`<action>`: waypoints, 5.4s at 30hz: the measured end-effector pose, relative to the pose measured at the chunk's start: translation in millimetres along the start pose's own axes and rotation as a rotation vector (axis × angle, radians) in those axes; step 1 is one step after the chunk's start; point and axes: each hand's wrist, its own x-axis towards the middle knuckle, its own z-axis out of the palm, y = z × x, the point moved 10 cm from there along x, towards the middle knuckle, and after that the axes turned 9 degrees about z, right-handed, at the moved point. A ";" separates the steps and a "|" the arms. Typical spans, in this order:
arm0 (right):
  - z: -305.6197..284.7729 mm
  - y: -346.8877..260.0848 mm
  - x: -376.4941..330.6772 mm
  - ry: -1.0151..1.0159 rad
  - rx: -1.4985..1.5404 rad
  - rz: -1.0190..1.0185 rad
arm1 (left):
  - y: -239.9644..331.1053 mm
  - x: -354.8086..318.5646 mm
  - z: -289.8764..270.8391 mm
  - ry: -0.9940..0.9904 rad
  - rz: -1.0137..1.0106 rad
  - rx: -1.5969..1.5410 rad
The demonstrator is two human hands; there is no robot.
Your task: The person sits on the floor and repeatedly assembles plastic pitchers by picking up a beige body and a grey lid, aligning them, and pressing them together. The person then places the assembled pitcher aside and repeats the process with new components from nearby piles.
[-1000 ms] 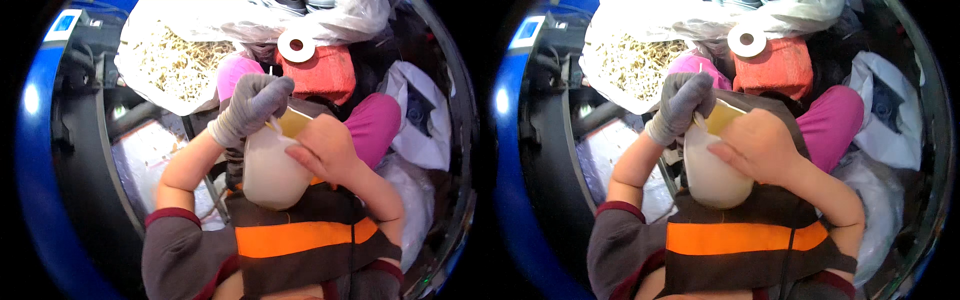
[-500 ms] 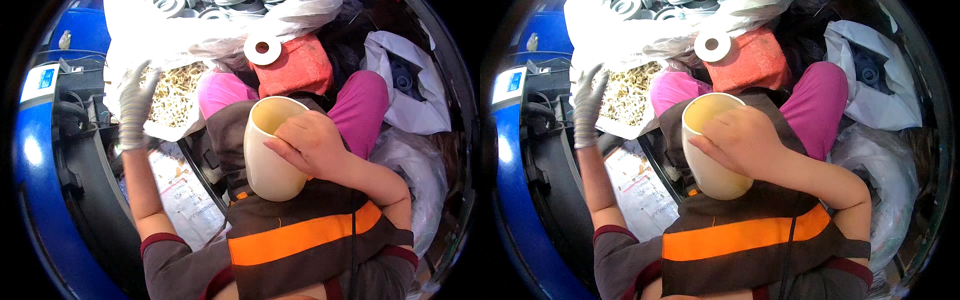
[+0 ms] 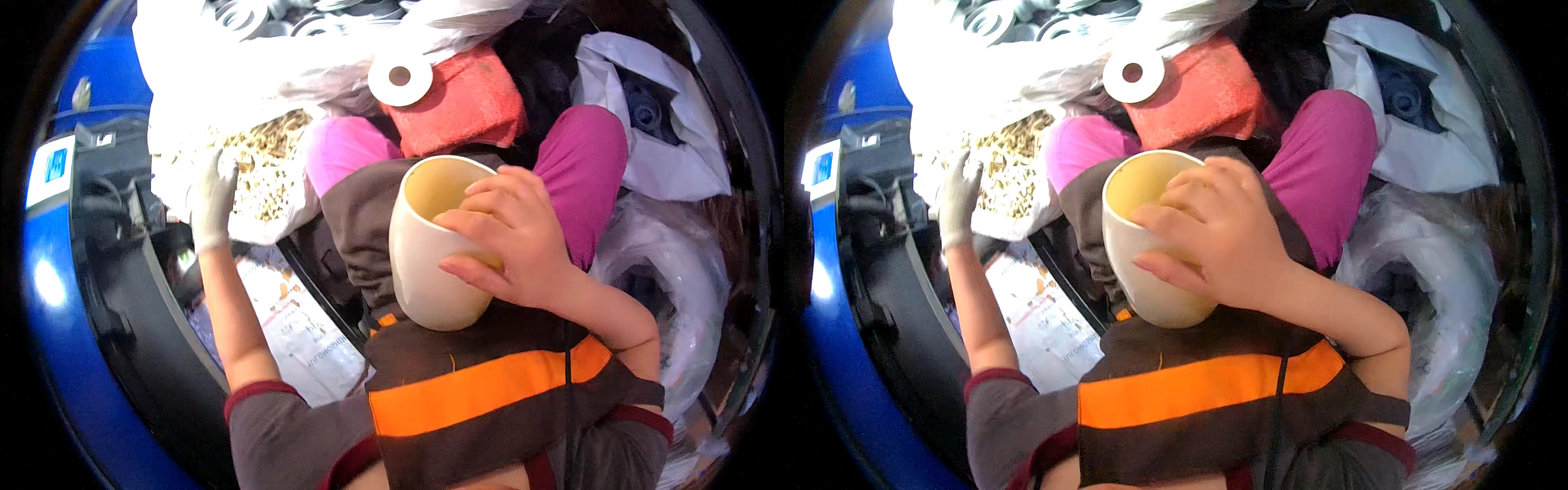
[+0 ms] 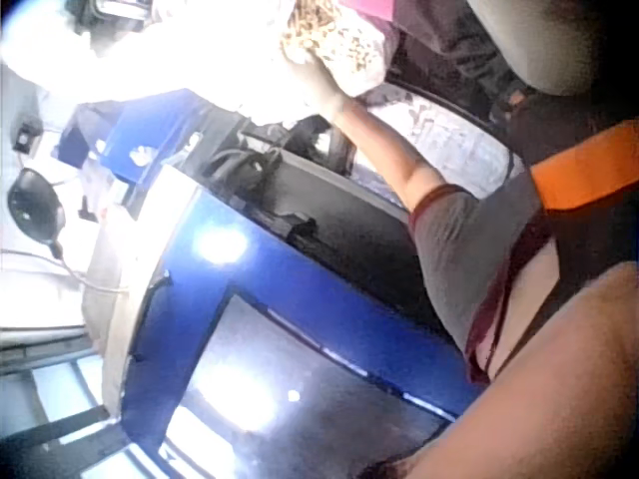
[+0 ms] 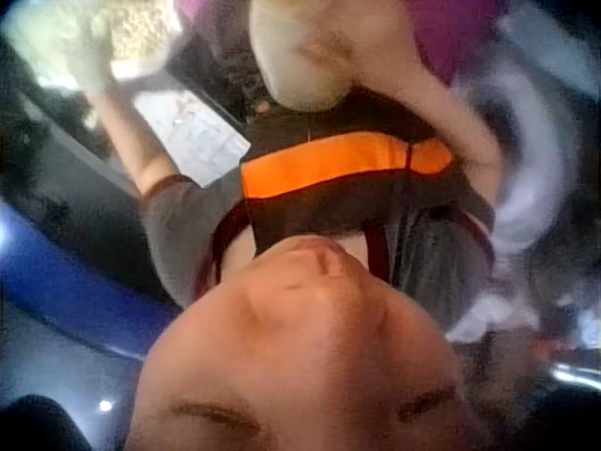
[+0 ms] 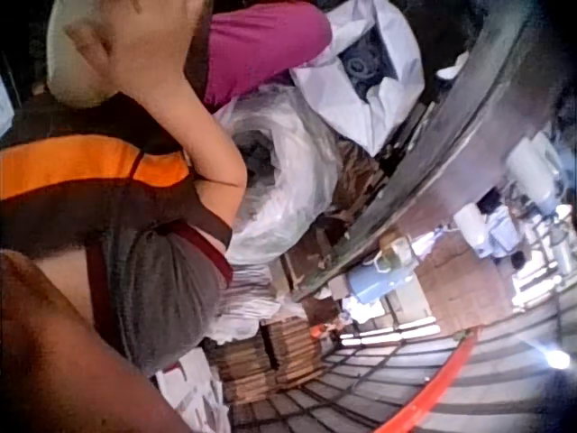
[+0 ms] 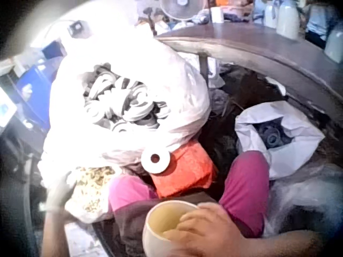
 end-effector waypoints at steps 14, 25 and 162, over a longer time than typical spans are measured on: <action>-43.0 231.5 -382.8 -0.938 0.233 1.721 | 307.8 -42.1 28.1 -1.084 0.332 -2.661; -52.0 327.0 -600.7 -0.439 -0.269 1.866 | 258.9 -48.9 -8.2 -0.601 0.375 -2.191; -52.4 127.5 65.8 0.053 0.355 0.505 | 134.4 109.7 -116.6 0.369 0.181 -1.489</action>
